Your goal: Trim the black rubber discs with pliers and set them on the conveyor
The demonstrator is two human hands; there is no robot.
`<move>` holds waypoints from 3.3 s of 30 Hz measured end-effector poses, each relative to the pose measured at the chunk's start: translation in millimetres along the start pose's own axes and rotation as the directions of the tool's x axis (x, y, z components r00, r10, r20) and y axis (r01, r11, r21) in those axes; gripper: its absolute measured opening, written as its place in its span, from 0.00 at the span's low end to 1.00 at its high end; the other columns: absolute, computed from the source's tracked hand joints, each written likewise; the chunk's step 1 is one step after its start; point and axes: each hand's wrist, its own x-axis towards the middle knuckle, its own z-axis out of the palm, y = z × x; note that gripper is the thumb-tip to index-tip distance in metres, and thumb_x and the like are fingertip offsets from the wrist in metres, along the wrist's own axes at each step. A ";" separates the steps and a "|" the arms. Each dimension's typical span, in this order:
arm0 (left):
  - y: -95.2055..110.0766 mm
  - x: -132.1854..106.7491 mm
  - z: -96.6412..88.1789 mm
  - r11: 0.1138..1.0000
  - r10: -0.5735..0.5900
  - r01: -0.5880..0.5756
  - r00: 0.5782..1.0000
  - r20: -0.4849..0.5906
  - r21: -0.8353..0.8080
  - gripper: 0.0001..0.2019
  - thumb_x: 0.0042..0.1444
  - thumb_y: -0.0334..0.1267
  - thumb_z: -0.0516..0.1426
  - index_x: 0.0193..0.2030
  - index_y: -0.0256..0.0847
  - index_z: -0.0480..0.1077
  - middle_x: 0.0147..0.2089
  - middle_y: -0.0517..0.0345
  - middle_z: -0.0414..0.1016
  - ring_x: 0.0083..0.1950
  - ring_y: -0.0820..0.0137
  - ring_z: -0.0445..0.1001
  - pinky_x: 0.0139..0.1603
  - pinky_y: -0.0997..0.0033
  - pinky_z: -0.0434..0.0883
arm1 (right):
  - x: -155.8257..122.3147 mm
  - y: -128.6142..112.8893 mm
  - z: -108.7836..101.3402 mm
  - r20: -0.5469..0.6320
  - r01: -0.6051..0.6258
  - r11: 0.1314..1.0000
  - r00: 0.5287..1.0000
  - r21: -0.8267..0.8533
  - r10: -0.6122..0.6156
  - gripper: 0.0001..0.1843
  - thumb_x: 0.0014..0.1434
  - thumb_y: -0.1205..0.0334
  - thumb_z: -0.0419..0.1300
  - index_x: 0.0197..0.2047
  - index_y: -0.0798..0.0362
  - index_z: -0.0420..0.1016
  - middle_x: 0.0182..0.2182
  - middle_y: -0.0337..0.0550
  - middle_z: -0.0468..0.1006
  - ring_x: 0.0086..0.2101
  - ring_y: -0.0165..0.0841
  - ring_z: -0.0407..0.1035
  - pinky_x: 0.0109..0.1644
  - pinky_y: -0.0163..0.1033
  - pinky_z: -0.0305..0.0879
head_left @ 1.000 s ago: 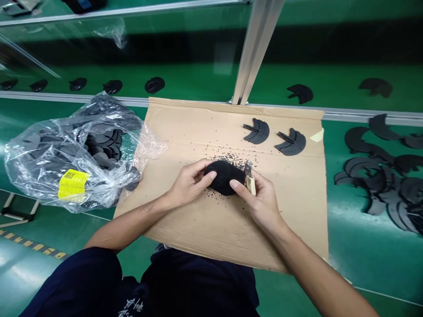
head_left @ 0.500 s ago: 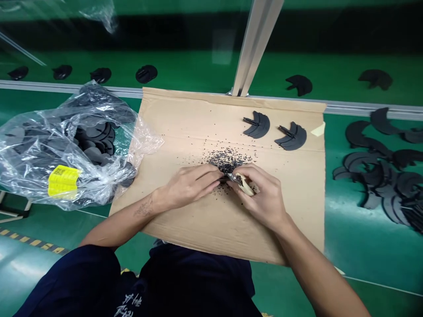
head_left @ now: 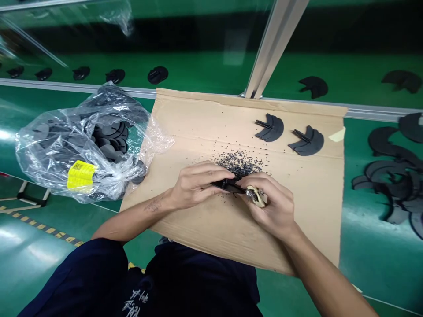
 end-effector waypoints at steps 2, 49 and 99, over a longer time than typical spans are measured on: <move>1.5 -0.2 -0.6 1.000 0.013 -0.012 1.000 -0.029 0.008 0.13 0.63 0.35 0.63 0.54 0.42 0.76 0.43 0.52 0.83 0.44 0.68 0.82 0.44 0.67 0.80 | 0.3 -0.2 -0.1 0.007 -0.001 1.000 1.000 0.030 0.000 0.08 0.60 0.70 0.64 0.41 0.48 0.74 0.35 0.43 0.80 0.34 0.33 0.76 0.37 0.39 0.72; -1.7 2.2 -2.6 1.000 -0.030 0.030 0.999 0.032 -0.002 0.12 0.61 0.37 0.65 0.51 0.40 0.78 0.39 0.54 0.84 0.40 0.71 0.81 0.43 0.69 0.79 | 6.3 13.4 -15.0 0.166 0.190 0.904 0.977 -0.382 -0.135 0.09 0.62 0.69 0.59 0.46 0.53 0.73 0.37 0.48 0.81 0.35 0.36 0.74 0.38 0.42 0.72; -10.7 -6.1 6.1 0.980 0.040 -0.050 0.998 0.057 0.194 0.07 0.64 0.31 0.59 0.48 0.39 0.75 0.44 0.51 0.81 0.46 0.69 0.80 0.47 0.68 0.79 | 0.1 6.7 -2.6 0.133 0.231 0.901 0.972 -0.368 -0.195 0.06 0.64 0.69 0.58 0.42 0.51 0.75 0.36 0.47 0.81 0.34 0.36 0.74 0.36 0.42 0.67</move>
